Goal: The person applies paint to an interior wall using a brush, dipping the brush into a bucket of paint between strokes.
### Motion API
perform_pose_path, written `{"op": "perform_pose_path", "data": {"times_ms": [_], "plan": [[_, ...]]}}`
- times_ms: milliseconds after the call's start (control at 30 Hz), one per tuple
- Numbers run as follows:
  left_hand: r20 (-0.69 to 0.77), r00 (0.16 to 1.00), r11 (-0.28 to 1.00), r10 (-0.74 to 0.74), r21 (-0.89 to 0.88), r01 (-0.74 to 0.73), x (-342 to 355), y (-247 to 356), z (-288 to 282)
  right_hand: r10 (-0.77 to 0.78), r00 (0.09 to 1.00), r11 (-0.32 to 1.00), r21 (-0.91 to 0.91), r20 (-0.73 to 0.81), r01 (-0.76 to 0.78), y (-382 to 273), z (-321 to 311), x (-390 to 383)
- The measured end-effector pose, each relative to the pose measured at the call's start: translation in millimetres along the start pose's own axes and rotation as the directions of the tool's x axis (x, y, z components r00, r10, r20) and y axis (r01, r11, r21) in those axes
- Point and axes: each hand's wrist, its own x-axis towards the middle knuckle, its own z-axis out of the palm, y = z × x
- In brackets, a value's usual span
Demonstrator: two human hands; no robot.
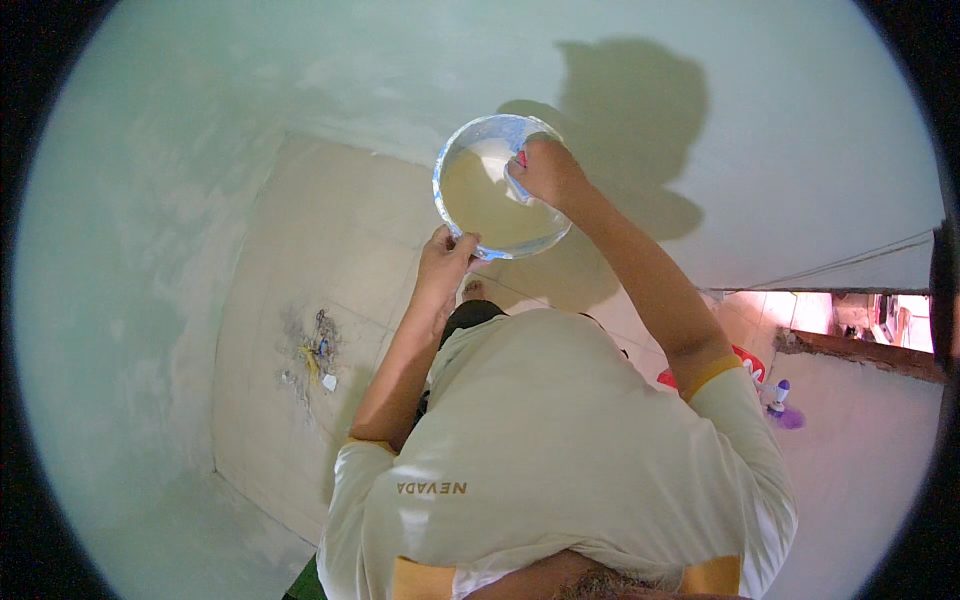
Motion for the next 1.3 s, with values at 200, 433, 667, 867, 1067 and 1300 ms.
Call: {"op": "perform_pose_path", "data": {"times_ms": [200, 433, 667, 867, 1067, 1300], "plan": [[0.030, 0.999, 0.999, -0.028, 0.042, 0.027, -0.2, 3.6, -8.5, -0.017, 0.998, 0.999, -0.028, -0.059, 0.015, 5.0, 16.3, -0.5], [0.101, 0.995, 1.000, -0.005, 0.030, 0.002, 9.0, -6.2, -21.2, 0.168, 0.986, 0.955, 0.244, 0.020, -0.167, -6.8, -9.4, -23.2], [0.185, 0.983, 1.000, -0.011, 0.015, 0.009, 16.9, -7.1, -25.0, 0.113, 0.983, 0.994, 0.029, -0.147, -0.110, 12.0, 14.3, -35.4], [0.162, 0.978, 0.991, -0.132, 0.058, 0.125, 25.7, -8.2, -33.1, 0.418, 0.908, 0.665, 0.688, -0.018, -0.292, -10.9, -22.4, -73.3], [0.126, 0.967, 0.973, -0.223, -0.031, 0.228, 58.5, -38.9, -47.3, 0.509, 0.858, 0.196, 0.980, -0.069, -0.038, 10.8, -47.5, -124.8], [0.096, 0.935, 0.938, -0.343, -0.028, 0.347, 89.2, -76.8, -81.8, 0.691, 0.643, 0.332, 0.935, -0.332, 0.126, 25.1, -87.5, -153.1]]}}
